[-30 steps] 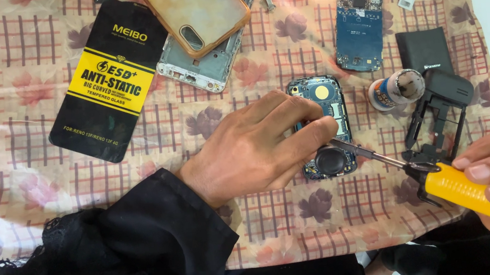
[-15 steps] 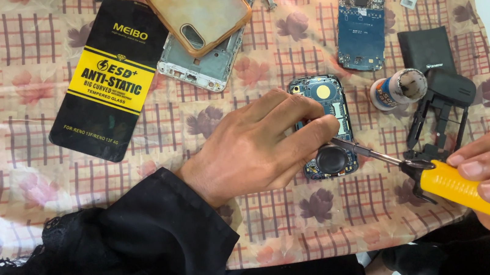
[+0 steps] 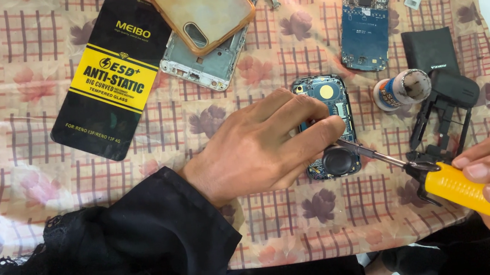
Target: The person uses a soldering iron to apply heat and solder to specific points on a disassembled smartphone motherboard. They repeatedly dip the iron into a flux container and work on different areas of the board while holding it steady with their other hand.
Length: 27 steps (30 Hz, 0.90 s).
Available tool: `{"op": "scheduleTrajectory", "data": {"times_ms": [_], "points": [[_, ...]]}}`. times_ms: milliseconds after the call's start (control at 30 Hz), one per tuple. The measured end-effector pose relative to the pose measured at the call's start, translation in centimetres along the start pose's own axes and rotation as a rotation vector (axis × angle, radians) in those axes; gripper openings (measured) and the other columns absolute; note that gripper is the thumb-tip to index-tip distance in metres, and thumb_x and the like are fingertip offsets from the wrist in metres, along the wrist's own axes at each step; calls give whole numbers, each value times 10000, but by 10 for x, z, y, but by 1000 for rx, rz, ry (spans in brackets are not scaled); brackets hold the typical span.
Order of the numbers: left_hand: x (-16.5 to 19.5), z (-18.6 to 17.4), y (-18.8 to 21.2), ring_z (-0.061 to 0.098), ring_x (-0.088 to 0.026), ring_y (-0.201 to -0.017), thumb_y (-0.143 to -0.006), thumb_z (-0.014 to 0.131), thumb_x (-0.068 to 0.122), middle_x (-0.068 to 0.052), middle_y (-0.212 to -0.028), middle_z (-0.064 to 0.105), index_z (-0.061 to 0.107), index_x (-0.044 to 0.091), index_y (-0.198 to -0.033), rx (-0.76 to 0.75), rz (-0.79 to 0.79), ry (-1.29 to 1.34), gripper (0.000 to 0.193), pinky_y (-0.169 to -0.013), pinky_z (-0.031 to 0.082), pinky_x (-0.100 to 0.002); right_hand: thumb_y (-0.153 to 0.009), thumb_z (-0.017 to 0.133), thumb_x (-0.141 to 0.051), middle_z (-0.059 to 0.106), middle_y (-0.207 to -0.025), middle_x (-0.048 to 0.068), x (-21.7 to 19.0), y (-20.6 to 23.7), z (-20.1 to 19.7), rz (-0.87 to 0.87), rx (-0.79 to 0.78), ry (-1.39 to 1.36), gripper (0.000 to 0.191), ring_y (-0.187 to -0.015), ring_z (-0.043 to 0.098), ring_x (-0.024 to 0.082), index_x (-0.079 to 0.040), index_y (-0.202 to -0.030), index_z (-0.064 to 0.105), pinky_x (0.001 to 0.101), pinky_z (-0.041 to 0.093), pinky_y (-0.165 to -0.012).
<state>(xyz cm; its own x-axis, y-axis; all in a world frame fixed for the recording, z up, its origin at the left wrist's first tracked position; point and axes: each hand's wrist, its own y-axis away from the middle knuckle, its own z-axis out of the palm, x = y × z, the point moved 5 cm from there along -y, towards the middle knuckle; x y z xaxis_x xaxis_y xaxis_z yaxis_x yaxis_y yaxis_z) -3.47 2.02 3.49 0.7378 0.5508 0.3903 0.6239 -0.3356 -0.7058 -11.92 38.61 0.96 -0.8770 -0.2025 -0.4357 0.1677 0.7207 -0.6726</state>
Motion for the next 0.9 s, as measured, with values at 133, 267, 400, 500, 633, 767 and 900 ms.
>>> {"op": "scheduleTrajectory", "data": {"times_ms": [133, 267, 400, 500, 633, 767, 900], "points": [[-1, 0, 0, 661, -221, -1069, -1003, 753, 151, -53, -1160, 633, 637, 84, -1257, -1, 1, -1, 288, -896, 614, -364, -925, 559, -644, 711, -935, 16, -1, 4, 1, 81, 37, 18, 516, -892, 783, 149, -146, -1030, 639, 324, 693, -799], [0, 0, 0, 662, -224, -1070, -997, 753, 157, -53, -1158, 634, 637, 87, -1250, -7, -5, 4, 287, -898, 614, -367, -944, 564, -621, 707, -935, 18, -3, 0, 2, 37, 87, 6, 489, -867, 783, 137, -143, -1025, 632, 330, 706, -797], [-1, 2, 0, 664, -230, -1081, -992, 750, 152, -54, -1158, 633, 635, 87, -1250, -14, -9, -1, 290, -894, 617, -361, -975, 562, -570, 690, -962, 22, -6, 1, 3, 40, 115, -29, 425, -880, 765, 138, -150, -1019, 613, 312, 694, -793], [-2, 2, 1, 664, -232, -1081, -982, 751, 147, -57, -1158, 632, 635, 92, -1246, -16, -8, -9, 293, -892, 619, -364, -921, 678, -401, 711, -961, 7, -6, 11, 2, 164, 125, 22, 246, -885, 771, 145, -175, -1006, 628, 291, 695, -777], [-2, 1, 2, 661, -238, -1055, -944, 758, 134, -59, -1156, 633, 639, 93, -1246, -34, -10, -22, 327, -856, 615, -371, -831, 793, -220, 718, -948, -12, 1, 24, -5, 290, 10, 1, 188, -883, 788, 160, -218, -962, 658, 323, 693, -841], [-1, 0, 0, 656, -237, -1063, -937, 762, 122, -60, -1161, 619, 622, 92, -1251, -37, -12, -31, 345, -869, 611, -367, -817, 803, -242, 740, -937, -14, 4, 26, -8, 222, -34, -3, 173, -875, 794, 168, -225, -935, 678, 325, 693, -824], [-1, -1, 0, 656, -240, -1054, -905, 761, 110, -58, -1151, 616, 610, 81, -1234, -54, -30, -23, 363, -876, 604, -370, -817, 766, -296, 732, -938, -25, -4, 20, -3, 245, 40, 30, 171, -869, 797, 156, -226, -936, 666, 319, 687, -802]]}}
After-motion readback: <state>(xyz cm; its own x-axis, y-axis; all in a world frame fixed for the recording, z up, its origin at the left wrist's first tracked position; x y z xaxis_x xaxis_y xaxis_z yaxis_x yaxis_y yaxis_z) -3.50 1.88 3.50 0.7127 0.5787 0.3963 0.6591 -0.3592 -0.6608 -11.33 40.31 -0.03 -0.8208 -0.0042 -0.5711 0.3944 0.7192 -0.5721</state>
